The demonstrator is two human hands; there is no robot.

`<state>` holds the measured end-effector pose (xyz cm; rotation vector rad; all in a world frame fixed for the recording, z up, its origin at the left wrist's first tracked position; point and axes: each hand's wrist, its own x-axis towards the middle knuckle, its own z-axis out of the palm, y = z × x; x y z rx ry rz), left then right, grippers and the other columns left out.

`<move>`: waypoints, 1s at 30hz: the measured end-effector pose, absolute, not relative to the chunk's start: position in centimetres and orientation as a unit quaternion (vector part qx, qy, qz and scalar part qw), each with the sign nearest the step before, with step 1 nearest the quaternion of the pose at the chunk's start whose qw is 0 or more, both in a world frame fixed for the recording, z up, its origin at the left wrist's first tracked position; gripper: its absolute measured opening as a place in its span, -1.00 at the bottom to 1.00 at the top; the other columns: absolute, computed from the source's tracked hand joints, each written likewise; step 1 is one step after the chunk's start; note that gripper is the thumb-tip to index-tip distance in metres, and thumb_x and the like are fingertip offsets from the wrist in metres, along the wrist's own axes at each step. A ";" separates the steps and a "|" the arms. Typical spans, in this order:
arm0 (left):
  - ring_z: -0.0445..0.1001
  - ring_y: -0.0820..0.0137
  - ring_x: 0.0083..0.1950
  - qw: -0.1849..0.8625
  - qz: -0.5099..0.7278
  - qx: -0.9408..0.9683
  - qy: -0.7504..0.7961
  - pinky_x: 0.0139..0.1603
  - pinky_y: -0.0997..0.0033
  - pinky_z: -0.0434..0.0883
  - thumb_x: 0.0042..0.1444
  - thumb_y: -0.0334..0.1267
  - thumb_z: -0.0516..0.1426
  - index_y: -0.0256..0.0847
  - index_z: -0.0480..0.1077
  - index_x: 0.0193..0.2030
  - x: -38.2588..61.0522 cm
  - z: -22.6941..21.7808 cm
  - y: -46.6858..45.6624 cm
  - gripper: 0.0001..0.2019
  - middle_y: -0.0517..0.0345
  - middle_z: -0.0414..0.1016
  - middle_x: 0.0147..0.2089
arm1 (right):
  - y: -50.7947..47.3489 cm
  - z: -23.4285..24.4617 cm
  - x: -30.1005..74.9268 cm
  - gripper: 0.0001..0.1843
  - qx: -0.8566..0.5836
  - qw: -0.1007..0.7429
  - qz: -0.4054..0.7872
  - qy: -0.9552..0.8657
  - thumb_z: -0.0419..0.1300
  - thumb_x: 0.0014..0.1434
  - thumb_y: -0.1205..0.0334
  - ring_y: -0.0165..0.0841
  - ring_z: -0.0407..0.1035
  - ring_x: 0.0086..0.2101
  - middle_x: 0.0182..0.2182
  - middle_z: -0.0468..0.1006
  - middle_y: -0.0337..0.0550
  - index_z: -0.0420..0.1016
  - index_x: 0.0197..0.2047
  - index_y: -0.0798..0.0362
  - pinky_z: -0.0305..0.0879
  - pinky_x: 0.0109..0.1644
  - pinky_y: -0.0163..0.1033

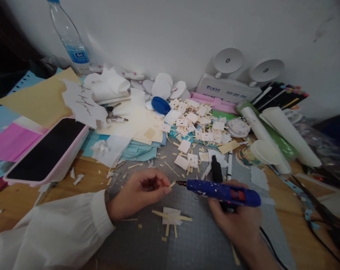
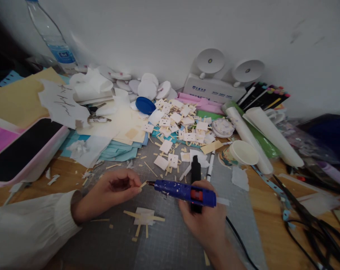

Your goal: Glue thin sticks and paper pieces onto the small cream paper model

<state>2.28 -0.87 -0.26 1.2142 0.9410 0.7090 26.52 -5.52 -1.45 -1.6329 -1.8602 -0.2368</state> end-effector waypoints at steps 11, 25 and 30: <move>0.23 0.53 -0.47 0.659 0.313 0.540 0.418 -0.45 0.53 0.20 0.03 -0.27 0.21 -0.30 0.41 -0.37 2.2 -0.3 -1.0 -0.87 0.25 0.29 -0.50 | -5.4 -1.4 26.6 -0.79 -0.620 0.323 -0.092 -0.709 0.14 0.06 0.08 -0.27 0.45 -0.46 -0.46 0.48 -0.19 0.32 -0.27 0.01 0.40 -0.42 -0.21; 0.19 0.55 -0.46 0.662 0.342 0.526 0.409 -0.45 0.55 0.16 0.03 -0.25 0.22 -0.30 0.38 -0.39 2.3 -0.3 -1.0 -0.84 0.27 0.28 -0.49 | -5.1 0.3 29.0 -0.66 -0.752 0.293 -0.099 -0.581 0.17 0.02 -0.10 -0.27 0.31 -0.68 -0.69 0.36 -0.23 0.39 -0.50 0.02 0.16 -0.65 -0.25; 0.22 0.53 -0.48 0.665 0.352 0.527 0.395 -0.46 0.54 0.18 0.05 -0.16 0.22 -0.29 0.36 -0.41 2.3 -0.5 -0.9 -0.78 0.28 0.28 -0.50 | -6.7 0.4 33.7 -0.70 -0.772 0.316 -0.096 -0.543 0.17 0.07 0.00 -0.11 0.43 -0.42 -0.43 0.47 -0.05 0.42 -0.25 0.06 0.28 -0.44 -0.12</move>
